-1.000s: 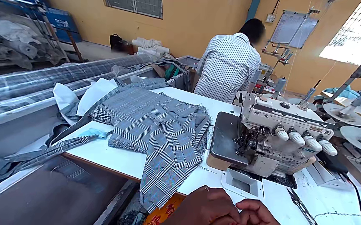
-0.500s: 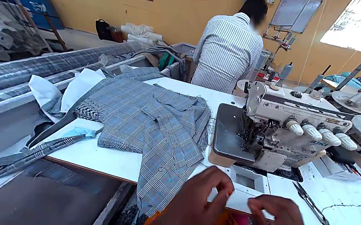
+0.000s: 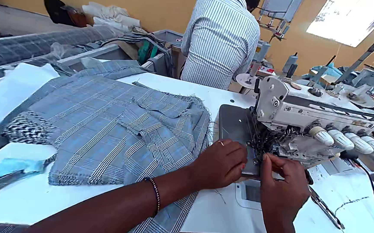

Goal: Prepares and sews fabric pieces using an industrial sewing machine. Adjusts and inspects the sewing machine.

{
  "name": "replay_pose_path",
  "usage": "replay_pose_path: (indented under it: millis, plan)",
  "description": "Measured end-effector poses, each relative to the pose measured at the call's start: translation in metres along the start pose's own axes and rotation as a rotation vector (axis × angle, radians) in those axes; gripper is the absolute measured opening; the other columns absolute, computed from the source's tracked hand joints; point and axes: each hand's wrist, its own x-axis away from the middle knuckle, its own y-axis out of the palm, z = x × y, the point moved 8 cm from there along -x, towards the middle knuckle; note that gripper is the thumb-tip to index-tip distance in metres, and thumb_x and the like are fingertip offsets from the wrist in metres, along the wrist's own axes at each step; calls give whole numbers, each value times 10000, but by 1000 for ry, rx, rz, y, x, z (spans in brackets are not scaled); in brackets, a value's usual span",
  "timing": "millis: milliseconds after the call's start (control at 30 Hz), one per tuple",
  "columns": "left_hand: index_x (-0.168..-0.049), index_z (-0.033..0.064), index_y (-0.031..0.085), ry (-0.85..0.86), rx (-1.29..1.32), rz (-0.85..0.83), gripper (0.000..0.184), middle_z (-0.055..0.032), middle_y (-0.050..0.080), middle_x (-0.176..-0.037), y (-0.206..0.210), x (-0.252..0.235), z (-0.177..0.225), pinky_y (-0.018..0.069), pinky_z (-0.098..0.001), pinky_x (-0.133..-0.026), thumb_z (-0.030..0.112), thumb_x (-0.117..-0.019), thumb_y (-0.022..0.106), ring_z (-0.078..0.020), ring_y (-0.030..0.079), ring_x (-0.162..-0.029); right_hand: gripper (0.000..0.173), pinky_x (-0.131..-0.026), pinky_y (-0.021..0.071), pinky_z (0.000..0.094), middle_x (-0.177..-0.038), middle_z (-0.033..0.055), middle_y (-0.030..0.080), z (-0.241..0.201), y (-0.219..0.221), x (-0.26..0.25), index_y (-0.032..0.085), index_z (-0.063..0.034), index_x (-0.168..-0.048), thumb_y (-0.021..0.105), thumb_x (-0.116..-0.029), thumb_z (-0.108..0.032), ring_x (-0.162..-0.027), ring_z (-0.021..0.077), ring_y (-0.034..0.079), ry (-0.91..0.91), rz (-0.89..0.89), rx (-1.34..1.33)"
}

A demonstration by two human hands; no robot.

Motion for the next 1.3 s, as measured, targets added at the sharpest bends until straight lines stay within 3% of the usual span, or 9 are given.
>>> replay_pose_path:
  millis: [100,300,600,1300]
  plan:
    - [-924,71,714,30,38,108,293,-72,721,-1057,2,8,-1,507,-301,-909,181,-1011,457,-173,655,-1017,172,-671,540,187,-856,108,670,-2,1,-1,761,-8,-899,666,-885,-150,-770,101,663,11,1,36]
    - [-974,82,707,45,75,132,282,-56,703,-1075,1,10,-3,478,-258,-924,198,-1034,457,-147,628,-1028,145,-573,512,128,-807,46,630,-9,2,-6,749,-31,-860,673,-862,-155,-684,11,627,19,-21,119]
    - [-1060,91,717,30,67,97,316,-54,717,-1136,1,14,-2,461,-305,-1054,240,-1060,439,-157,648,-1119,135,-566,519,156,-794,52,638,-15,4,-6,748,-39,-851,687,-851,-159,-664,37,636,20,-14,223]
    - [-1043,93,720,43,53,114,305,-51,715,-1149,0,14,0,458,-323,-1069,240,-1057,454,-163,652,-1117,142,-572,511,178,-798,50,651,-19,5,-7,749,-45,-863,685,-871,-172,-685,53,641,1,-24,269]
